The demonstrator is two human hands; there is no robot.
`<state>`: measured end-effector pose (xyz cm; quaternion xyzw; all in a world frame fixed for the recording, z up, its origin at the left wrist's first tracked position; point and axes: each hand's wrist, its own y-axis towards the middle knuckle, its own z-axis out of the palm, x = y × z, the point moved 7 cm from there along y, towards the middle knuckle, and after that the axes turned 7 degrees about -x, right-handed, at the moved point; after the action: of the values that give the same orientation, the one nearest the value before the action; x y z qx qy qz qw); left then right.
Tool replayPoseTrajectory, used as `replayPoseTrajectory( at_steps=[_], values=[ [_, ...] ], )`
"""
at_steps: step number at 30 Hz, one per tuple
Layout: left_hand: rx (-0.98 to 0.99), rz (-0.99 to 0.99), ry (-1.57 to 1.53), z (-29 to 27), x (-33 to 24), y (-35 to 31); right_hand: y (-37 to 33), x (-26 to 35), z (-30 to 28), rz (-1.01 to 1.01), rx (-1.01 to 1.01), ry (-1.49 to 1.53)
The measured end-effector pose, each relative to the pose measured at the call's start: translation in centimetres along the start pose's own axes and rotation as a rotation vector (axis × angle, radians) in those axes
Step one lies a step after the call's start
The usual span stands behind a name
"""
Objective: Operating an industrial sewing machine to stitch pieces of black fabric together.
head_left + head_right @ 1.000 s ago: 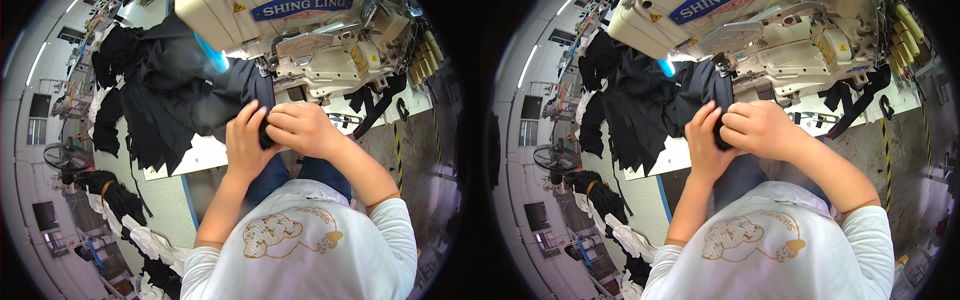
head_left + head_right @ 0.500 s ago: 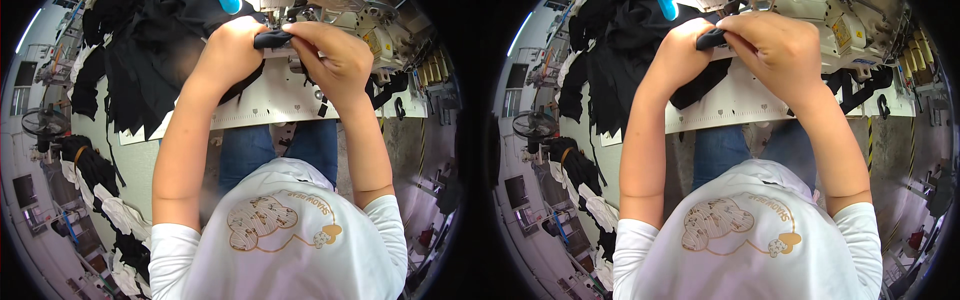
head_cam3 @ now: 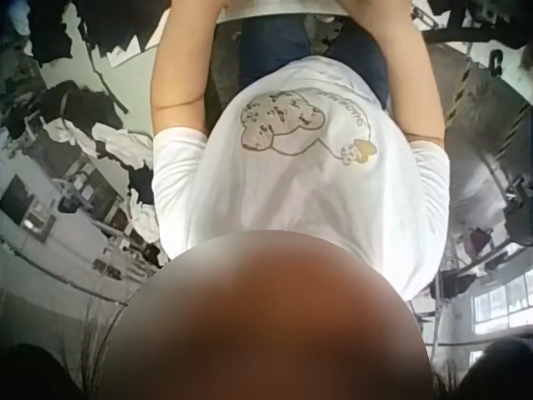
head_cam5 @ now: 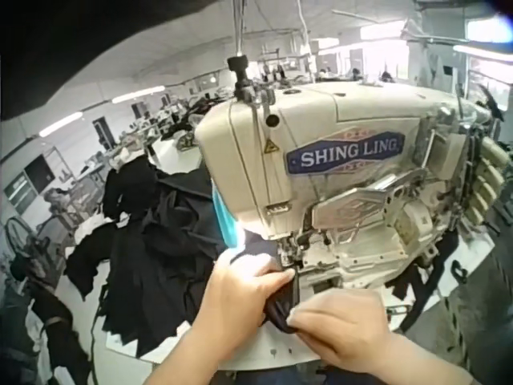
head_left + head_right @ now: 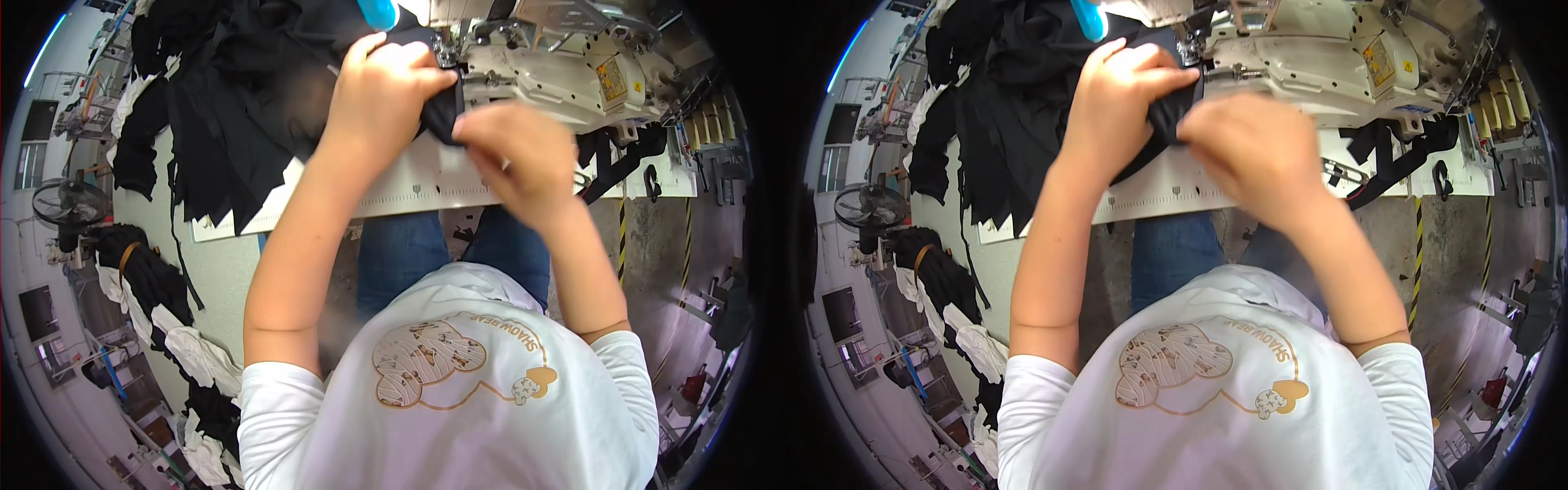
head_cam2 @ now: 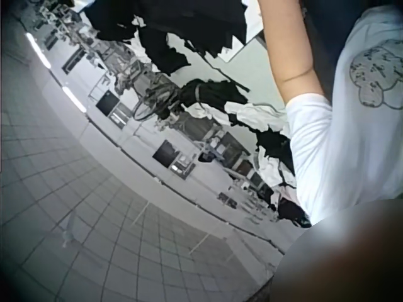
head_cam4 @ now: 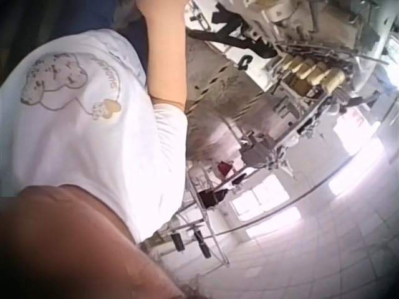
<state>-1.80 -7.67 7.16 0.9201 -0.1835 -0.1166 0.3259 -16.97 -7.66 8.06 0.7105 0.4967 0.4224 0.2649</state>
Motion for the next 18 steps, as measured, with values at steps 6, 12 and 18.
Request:
replayPoseTrajectory(
  at_steps=[6, 12, 18],
  values=[
    [-0.158, 0.038, 0.223, 2.3, -1.4, -5.1, -6.9, -2.0, 3.7, -0.021, -0.020, -0.015],
    [-0.137, 0.013, 0.265, 3.3, -1.6, -6.2, -7.0, -1.8, 3.5, -0.032, -0.124, -0.024],
    [-0.120, 0.007, 0.264, 3.1, -1.5, -5.9, -6.9, -1.9, 3.4, -0.026, -0.147, -0.033]
  ],
)
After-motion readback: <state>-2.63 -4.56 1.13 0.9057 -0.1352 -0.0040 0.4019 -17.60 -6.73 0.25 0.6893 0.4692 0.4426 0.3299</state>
